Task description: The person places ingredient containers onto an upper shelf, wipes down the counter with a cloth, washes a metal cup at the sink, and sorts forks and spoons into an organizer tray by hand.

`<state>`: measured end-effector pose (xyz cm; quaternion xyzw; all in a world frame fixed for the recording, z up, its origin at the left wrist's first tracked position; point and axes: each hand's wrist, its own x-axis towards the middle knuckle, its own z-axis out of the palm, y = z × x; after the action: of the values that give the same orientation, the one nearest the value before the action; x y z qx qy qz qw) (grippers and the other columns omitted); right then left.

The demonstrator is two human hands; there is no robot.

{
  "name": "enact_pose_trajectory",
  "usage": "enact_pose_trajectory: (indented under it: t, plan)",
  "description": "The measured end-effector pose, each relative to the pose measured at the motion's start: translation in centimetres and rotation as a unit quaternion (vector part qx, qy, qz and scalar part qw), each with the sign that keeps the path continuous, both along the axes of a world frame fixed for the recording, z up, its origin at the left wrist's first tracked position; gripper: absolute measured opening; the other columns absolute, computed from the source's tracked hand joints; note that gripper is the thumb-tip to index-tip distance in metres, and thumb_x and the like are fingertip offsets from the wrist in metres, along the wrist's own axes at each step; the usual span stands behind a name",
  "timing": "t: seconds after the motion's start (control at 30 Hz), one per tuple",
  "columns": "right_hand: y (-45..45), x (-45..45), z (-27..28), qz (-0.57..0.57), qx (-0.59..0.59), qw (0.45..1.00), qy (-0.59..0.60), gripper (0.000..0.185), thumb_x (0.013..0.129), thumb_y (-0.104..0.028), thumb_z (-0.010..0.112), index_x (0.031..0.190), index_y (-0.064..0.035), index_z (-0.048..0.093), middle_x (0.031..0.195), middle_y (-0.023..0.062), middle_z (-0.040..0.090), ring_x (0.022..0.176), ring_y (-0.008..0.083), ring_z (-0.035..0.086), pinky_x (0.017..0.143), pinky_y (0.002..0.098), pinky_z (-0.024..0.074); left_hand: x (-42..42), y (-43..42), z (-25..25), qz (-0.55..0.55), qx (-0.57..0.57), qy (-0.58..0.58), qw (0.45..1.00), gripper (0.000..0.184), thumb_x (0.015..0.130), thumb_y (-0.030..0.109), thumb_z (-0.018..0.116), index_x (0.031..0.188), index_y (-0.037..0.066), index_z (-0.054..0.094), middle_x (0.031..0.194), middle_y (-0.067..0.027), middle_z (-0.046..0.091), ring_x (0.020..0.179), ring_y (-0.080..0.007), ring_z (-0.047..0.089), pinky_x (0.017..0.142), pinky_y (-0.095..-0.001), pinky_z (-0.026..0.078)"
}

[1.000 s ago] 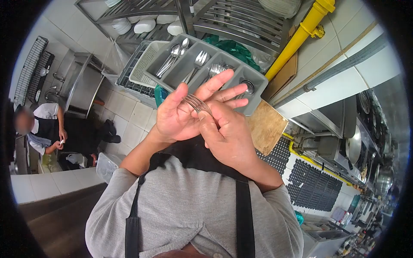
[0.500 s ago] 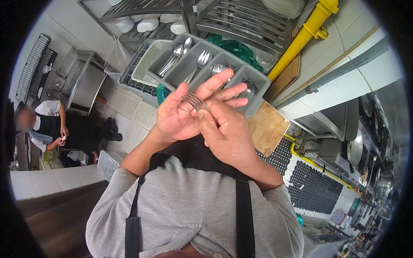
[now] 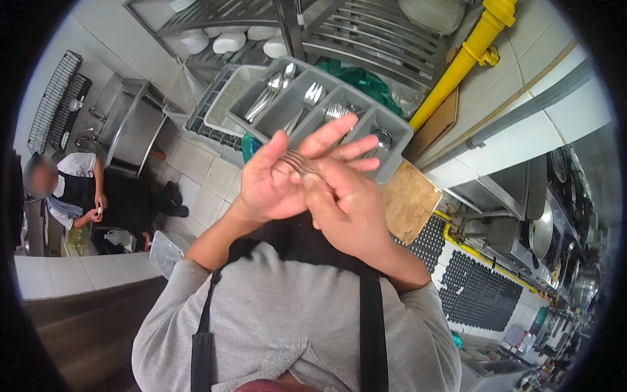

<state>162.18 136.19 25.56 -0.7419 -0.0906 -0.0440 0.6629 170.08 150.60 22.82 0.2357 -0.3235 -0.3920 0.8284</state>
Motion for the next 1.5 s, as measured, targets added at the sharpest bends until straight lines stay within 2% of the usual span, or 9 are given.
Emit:
enact_pose_trajectory:
  t: [0.17, 0.23, 0.3, 0.4, 0.63, 0.73, 0.93, 1.27, 1.5]
  plan:
    - [-3.4, 1.4, 2.0, -0.076, 0.203, 0.975, -0.049, 0.02, 0.107, -0.013, 0.058, 0.115, 0.0007, 0.068, 0.068, 0.0014, 0.061, 0.049, 0.0096, 0.05, 0.055, 0.0276, 0.0481, -0.1, 0.8, 0.8, -0.025, -0.057, 0.079, 0.995, 0.09, 0.107, 0.072, 0.021, 0.172, 0.013, -0.001, 0.177, -0.0243, 0.003, 0.159, -0.0432, 0.026, 0.127, -0.0598, 0.023]
    - [-4.2, 3.9, 2.1, -0.084, 0.245, 0.963, -0.074, 0.021, 0.107, -0.015, 0.058, 0.117, 0.0017, 0.067, 0.07, 0.0011, 0.06, 0.049, 0.0099, 0.047, 0.056, 0.0285, 0.0483, 0.3, 2.0, -0.3, -0.012, -0.076, 0.136, 0.988, 0.075, 0.111, 0.062, 0.029, 0.165, 0.01, 0.032, 0.165, -0.0233, 0.038, 0.157, -0.0436, 0.032, 0.126, -0.0607, 0.027]
    - [-4.6, 7.8, 0.2, -0.122, 0.319, 0.94, -0.01, 0.023, 0.107, -0.016, 0.057, 0.119, 0.0028, 0.066, 0.073, 0.0031, 0.06, 0.056, 0.012, 0.051, 0.059, 0.0314, 0.0491, 2.0, 3.4, -4.3, -0.041, -0.152, 0.07, 0.985, 0.045, 0.114, 0.047, 0.039, 0.129, 0.009, 0.058, 0.122, -0.0117, 0.065, 0.134, -0.033, 0.057, 0.112, -0.0458, 0.045]
    - [-4.4, 14.5, -7.0, -0.129, 0.413, 0.885, 0.17, 0.021, 0.107, -0.017, 0.055, 0.115, -0.0002, 0.064, 0.078, 0.0022, 0.057, 0.067, 0.0131, 0.052, 0.063, 0.0331, 0.0488, 1.4, 7.8, -6.5, 0.067, -0.049, 0.24, 0.967, 0.037, 0.116, 0.039, 0.041, 0.087, 0.017, 0.045, 0.081, 0.0021, 0.043, 0.084, -0.0171, 0.049, 0.081, -0.0381, 0.043]
    - [-2.8, 19.1, -13.8, -0.126, 0.507, 0.808, 0.273, 0.013, 0.102, -0.013, 0.062, 0.111, -0.0044, 0.059, 0.093, 0.0097, 0.06, 0.073, 0.0197, 0.054, 0.063, 0.037, 0.0482, -5.2, 21.5, -29.6, 0.333, 0.329, 0.421, 0.777, 0.034, 0.113, 0.035, 0.05, 0.084, 0.018, 0.054, 0.068, 0.0039, 0.05, 0.061, -0.0163, 0.052, 0.062, -0.0319, 0.045]
    - [-2.4, 21.8, -13.8, -0.145, 0.512, 0.807, 0.256, 0.016, 0.102, -0.015, 0.065, 0.111, -0.007, 0.055, 0.096, 0.0101, 0.059, 0.078, 0.023, 0.058, 0.067, 0.0399, 0.0501, -12.6, 29.3, -42.4, 0.326, 0.568, 0.08, 0.751, 0.025, 0.108, 0.03, 0.055, 0.087, 0.017, 0.061, 0.073, 0.0005, 0.061, 0.067, -0.0204, 0.061, 0.063, -0.0344, 0.047]
    - [-1.8, 21.6, -17.2, -0.169, 0.52, 0.796, 0.26, 0.024, 0.099, -0.019, 0.069, 0.115, -0.007, 0.055, 0.101, 0.0117, 0.062, 0.092, 0.0284, 0.065, 0.082, 0.0461, 0.0557, -26.6, 36.4, -52.2, 0.29, 0.558, 0.447, 0.636, 0.02, 0.102, 0.022, 0.057, 0.082, 0.016, 0.058, 0.072, -0.0013, 0.056, 0.062, -0.0217, 0.053, 0.058, -0.0398, 0.044]
    - [1.6, 18.1, -20.6, -0.236, 0.092, 0.958, 0.138, 0.058, 0.1, -0.014, 0.065, 0.154, 0.0024, 0.047, 0.138, 0.0134, 0.062, 0.125, 0.0257, 0.059, 0.109, 0.0407, 0.0453, -18.7, 35.6, -53.5, 0.377, 0.502, 0.519, 0.58, 0.026, 0.106, 0.034, 0.056, 0.091, 0.013, 0.062, 0.079, -0.0039, 0.061, 0.069, -0.0193, 0.062, 0.058, -0.0351, 0.051]
    - [7.0, 14.3, -18.1, -0.196, -0.423, 0.881, -0.079, 0.057, 0.096, -0.015, 0.07, 0.148, -0.0005, 0.054, 0.147, 0.0276, 0.056, 0.138, 0.0461, 0.05, 0.118, 0.0499, 0.0383, -9.2, 36.1, -50.4, 0.354, 0.532, 0.445, 0.627, 0.033, 0.106, 0.04, 0.059, 0.1, 0.008, 0.063, 0.088, -0.0078, 0.066, 0.074, -0.0223, 0.067, 0.064, -0.0374, 0.056]
